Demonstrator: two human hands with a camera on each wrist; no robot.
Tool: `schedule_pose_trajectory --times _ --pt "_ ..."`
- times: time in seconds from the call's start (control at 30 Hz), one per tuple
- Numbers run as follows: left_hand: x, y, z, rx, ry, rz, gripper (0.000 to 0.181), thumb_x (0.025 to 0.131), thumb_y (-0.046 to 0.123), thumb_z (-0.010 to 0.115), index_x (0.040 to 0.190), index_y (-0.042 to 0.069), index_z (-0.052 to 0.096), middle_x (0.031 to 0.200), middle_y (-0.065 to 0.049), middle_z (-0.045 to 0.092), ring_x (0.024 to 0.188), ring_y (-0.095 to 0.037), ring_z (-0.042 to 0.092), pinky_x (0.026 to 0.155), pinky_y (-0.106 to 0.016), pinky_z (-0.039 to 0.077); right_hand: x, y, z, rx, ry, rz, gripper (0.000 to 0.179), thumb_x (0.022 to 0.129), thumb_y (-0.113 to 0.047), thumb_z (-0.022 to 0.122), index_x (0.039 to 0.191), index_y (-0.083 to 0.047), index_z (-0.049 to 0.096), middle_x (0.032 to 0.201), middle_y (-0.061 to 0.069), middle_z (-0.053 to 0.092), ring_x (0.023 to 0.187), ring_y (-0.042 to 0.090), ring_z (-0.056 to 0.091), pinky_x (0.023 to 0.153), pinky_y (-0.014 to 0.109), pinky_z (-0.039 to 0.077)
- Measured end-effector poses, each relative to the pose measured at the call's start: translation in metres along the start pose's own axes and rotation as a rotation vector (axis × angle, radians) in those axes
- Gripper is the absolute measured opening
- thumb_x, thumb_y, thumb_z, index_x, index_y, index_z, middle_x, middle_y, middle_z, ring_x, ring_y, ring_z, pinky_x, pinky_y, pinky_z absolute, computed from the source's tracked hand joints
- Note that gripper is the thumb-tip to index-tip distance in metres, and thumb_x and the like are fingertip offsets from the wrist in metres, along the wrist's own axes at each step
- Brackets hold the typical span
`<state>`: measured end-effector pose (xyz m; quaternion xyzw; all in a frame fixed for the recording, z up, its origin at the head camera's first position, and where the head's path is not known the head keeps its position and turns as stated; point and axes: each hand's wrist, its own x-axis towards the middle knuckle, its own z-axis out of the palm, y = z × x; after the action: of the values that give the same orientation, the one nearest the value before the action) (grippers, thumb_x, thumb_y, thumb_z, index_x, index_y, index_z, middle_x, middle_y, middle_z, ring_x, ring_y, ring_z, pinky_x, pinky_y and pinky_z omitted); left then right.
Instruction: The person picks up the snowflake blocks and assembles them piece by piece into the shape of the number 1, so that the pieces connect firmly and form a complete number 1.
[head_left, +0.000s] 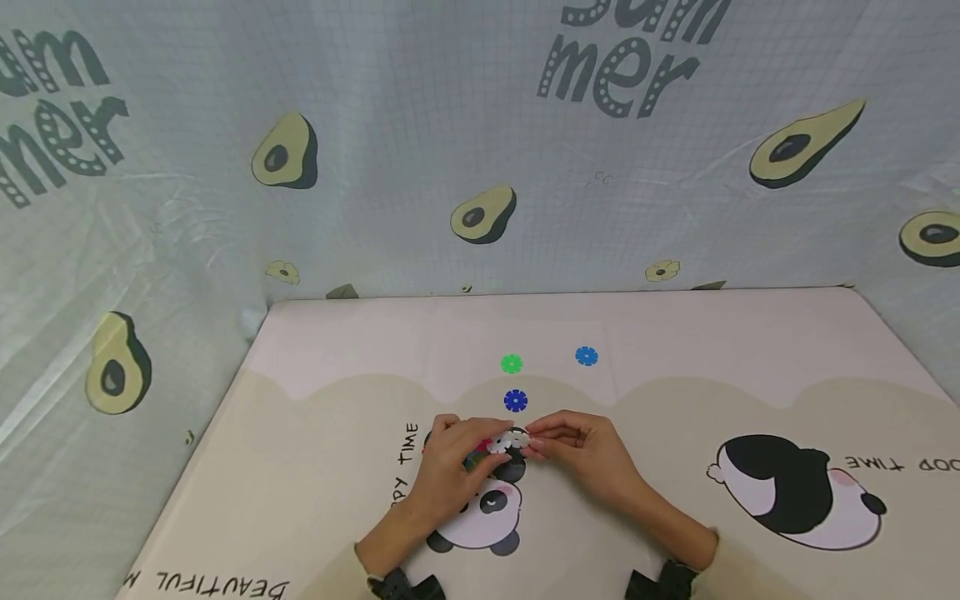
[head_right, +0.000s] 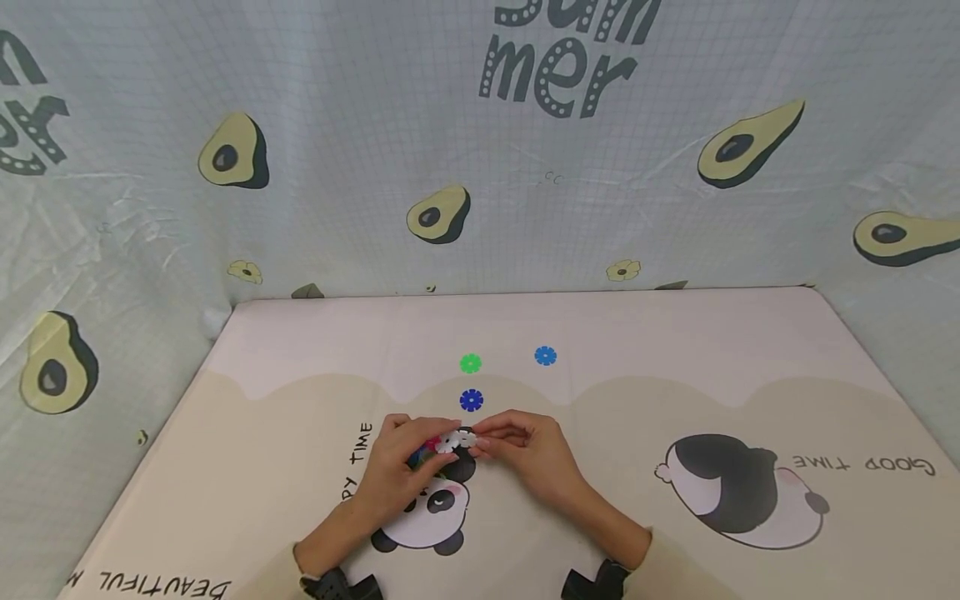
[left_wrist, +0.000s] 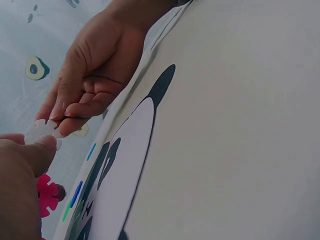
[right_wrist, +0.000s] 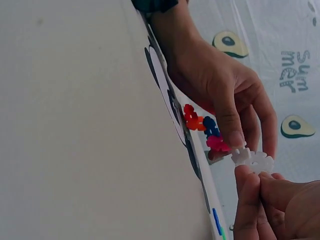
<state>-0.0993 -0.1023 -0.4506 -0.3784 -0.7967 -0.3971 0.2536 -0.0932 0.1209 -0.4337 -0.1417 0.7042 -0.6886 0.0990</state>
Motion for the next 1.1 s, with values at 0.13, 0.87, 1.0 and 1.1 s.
schedule_pose_trajectory --times 0.13,0.87,1.0,1.1 --pt "0.0 0.0 0.001 0.001 0.017 0.001 0.042 0.078 0.014 0.077 0.118 0.011 0.065 0.107 0.001 0.068 0.099 -0.012 0.063 0.078 -0.034 0.032 0.002 -0.001 0.0 -0.029 0.014 0.006 0.021 0.087 -0.011 0.07 0.104 0.0 0.069 0.092 0.013 0.071 0.085 0.027 0.07 0.076 0.032 0.054" --pt "-0.003 0.0 0.001 -0.036 0.032 -0.124 0.038 0.084 0.011 0.072 0.121 0.013 0.063 0.111 0.001 0.067 0.101 -0.015 0.062 0.076 -0.029 0.034 0.04 0.011 -0.009 -0.512 0.203 -0.1 0.018 0.085 -0.023 0.074 0.103 -0.025 0.073 0.1 -0.009 0.067 0.074 0.012 0.057 0.063 0.026 0.049" --pt "-0.002 -0.001 0.001 -0.022 0.033 -0.126 0.037 0.085 0.011 0.072 0.121 0.013 0.064 0.111 0.002 0.067 0.101 -0.015 0.061 0.076 -0.029 0.033 0.046 0.012 -0.008 -0.547 0.194 -0.119 0.022 0.083 -0.021 0.077 0.104 -0.023 0.073 0.099 -0.006 0.067 0.067 0.013 0.053 0.058 0.025 0.046" --pt "-0.002 -0.001 0.001 -0.009 0.035 -0.136 0.037 0.085 0.012 0.072 0.121 0.013 0.064 0.111 0.002 0.067 0.102 -0.015 0.061 0.076 -0.03 0.032 0.05 0.012 -0.007 -0.561 0.182 -0.124 0.023 0.081 -0.019 0.078 0.104 -0.022 0.073 0.096 -0.004 0.067 0.066 0.013 0.051 0.057 0.026 0.044"
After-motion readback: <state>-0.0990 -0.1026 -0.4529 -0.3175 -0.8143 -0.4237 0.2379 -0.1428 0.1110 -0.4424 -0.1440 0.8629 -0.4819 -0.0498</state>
